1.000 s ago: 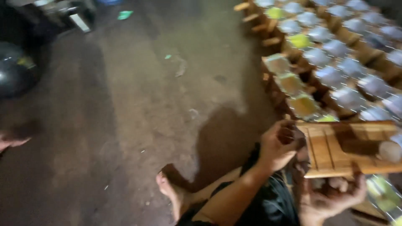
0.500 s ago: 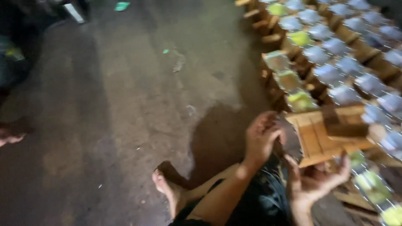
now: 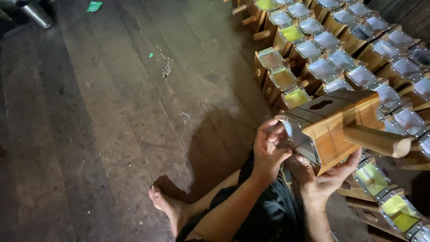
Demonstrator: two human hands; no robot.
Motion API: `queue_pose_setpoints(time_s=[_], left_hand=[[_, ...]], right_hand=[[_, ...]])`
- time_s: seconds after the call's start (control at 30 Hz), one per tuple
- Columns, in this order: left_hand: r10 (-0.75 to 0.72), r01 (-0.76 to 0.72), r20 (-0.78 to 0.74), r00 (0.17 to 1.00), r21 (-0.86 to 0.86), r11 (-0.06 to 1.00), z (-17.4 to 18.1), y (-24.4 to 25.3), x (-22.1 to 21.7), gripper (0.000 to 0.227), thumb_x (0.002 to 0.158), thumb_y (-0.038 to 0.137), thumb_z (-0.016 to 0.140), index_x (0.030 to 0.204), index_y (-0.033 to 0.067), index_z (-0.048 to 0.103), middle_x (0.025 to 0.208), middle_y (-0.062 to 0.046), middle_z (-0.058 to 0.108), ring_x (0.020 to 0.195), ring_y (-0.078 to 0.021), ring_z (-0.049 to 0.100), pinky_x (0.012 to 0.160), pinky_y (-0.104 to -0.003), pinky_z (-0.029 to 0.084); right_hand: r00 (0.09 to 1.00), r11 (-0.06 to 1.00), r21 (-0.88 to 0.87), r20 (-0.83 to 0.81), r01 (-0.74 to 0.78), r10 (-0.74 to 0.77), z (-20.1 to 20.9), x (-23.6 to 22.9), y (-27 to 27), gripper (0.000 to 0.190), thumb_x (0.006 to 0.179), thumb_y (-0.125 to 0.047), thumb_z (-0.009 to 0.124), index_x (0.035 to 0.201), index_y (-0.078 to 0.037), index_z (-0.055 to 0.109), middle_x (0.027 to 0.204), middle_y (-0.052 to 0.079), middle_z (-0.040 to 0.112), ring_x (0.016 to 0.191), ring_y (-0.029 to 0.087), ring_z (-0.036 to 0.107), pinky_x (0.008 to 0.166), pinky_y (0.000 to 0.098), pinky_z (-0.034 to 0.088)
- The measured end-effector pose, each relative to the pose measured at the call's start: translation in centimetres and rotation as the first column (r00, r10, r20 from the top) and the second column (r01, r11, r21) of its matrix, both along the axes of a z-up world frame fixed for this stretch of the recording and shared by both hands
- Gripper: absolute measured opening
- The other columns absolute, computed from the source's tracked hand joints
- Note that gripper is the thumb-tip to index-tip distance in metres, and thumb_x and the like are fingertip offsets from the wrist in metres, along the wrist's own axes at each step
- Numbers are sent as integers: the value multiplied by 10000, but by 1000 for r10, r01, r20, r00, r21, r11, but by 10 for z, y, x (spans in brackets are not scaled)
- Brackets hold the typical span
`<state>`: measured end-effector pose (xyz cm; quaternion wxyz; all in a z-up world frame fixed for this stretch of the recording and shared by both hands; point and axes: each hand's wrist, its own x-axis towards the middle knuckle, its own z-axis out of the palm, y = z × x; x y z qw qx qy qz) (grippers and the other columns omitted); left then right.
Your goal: The person assembles small wooden frames by gluing a translucent paper backing to the wood and trimming the excess paper with scissors.
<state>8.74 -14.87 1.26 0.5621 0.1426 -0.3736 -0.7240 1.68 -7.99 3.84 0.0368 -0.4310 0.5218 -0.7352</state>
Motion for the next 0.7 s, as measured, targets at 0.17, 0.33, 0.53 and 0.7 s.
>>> queue_pose_setpoints(time_s=[0.17,0.33,0.53,0.7], left_hand=[[54,-53,-25,998,39,998,-6,0,-12,651,779,-107,680,1351,123,472,1455,-125,557,1258,-218,594,1047,-341,510],[56,-54,-21,998,90,995,-3,2,-16,653,801,-136,691,1363,113,469,1360,-130,634,1189,-187,643,966,-285,538],[54,-50,-21,998,134,990,-11,1,-20,669,762,-112,624,1368,131,479,1249,-105,648,1143,-197,648,989,-306,521],[44,-44,-43,998,18,999,-8,1,-15,677,739,-147,562,1343,135,443,1383,-127,584,1178,-225,604,1007,-341,515]], right_hand=[[1000,999,-36,-15,-8,8,-10,-1,0,1014,827,103,672,1632,-88,87,1676,301,209,1516,391,315,1268,536,361],[997,1000,-21,-68,20,-21,-9,-1,0,1019,813,58,712,1623,-80,110,1657,267,231,1522,360,308,1315,508,305],[988,996,-4,-129,88,-88,-15,-4,1,1018,809,121,698,1617,-93,117,1627,267,181,1567,374,216,1374,506,186],[991,997,50,114,64,-69,-10,2,3,1030,827,-70,734,1637,-55,99,1542,303,412,1296,316,502,1111,445,467]])
